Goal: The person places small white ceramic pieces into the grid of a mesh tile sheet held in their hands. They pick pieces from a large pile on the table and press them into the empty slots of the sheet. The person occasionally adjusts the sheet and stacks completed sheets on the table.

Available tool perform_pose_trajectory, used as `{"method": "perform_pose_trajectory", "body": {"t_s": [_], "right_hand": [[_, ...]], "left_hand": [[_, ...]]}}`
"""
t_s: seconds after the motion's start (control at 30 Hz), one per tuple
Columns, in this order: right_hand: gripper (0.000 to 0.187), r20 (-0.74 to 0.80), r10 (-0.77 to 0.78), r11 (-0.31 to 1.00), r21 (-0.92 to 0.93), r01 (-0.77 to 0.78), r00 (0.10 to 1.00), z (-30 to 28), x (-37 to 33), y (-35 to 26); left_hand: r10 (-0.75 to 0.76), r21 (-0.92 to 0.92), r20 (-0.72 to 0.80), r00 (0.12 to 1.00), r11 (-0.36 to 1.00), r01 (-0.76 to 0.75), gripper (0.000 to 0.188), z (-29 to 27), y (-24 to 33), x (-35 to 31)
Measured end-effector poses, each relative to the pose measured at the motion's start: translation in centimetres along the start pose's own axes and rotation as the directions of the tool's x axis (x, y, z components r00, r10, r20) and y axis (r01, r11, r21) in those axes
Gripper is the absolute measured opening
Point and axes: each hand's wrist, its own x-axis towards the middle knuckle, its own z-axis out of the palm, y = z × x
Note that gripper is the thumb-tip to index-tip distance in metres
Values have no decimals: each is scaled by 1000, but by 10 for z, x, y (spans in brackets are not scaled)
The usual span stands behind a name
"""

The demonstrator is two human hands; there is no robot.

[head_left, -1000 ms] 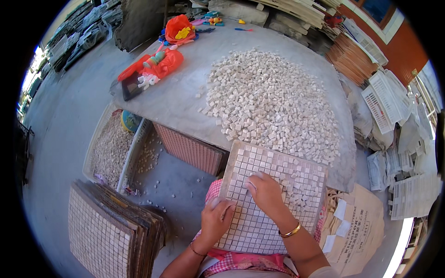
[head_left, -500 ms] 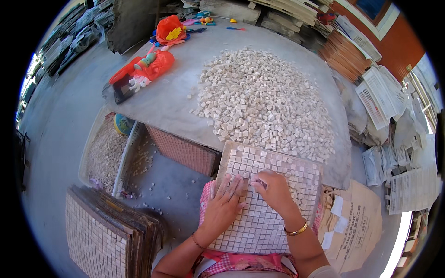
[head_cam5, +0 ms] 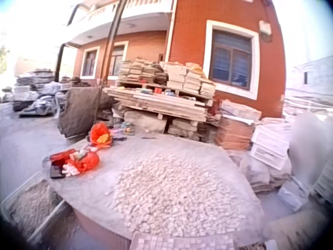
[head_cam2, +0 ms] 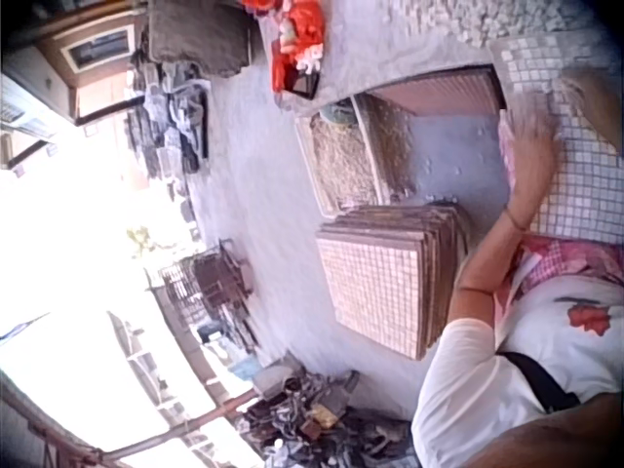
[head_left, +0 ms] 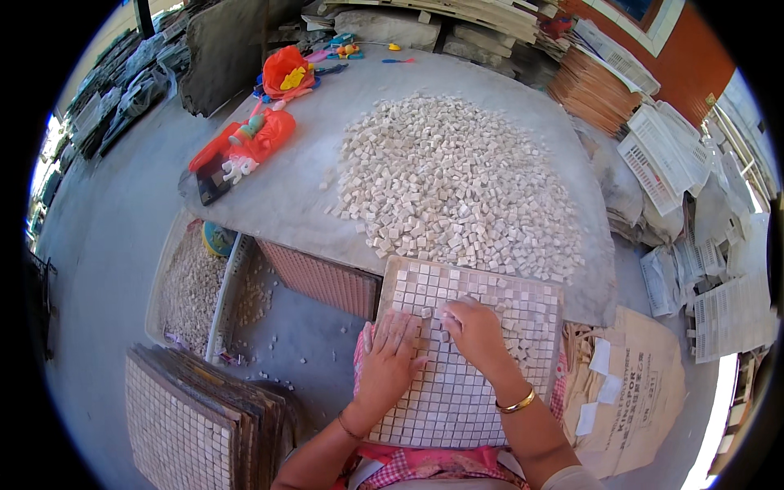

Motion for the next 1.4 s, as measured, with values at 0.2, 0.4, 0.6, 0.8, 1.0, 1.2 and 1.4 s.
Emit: {"method": "perform_pose_trajectory", "body": {"t_s": [0.2, 0.4, 0.6, 0.8, 1.0, 1.2, 1.4], "right_hand": [[14, 12, -2, 998, -57, 3, 1000, -7, 0, 11], [23, -14, -6, 994, -113, 4, 1000, -1, -1, 12], [18, -60, 40, 994, -103, -46, 997, 3, 1, 13], [20, -89, 7, 999, -43, -11, 996, -2, 1, 12], [18, -26, -48, 994, 97, 50, 999, 3, 11, 8], [15, 62, -89, 995, 54, 86, 994, 13, 14, 10], [15, 69, -136, 988, -61, 141, 988, 14, 15, 15]], "left_hand": [[94, -74, -148, 984, 992, -106, 22, -3, -3, 52], [118, -34, -33, 993, 992, -119, 6, 14, -8, 61], [131, -150, -91, 987, 978, -143, 8, 4, -5, 61], [87, -159, -48, 995, 983, -93, 13, 8, -9, 62], [74, -274, -58, 996, 958, -88, 14, 10, -13, 56], [26, -274, -35, 999, 961, -34, 17, 6, -14, 46], [-22, -261, -40, 999, 965, 11, 12, 5, -10, 46]]}}
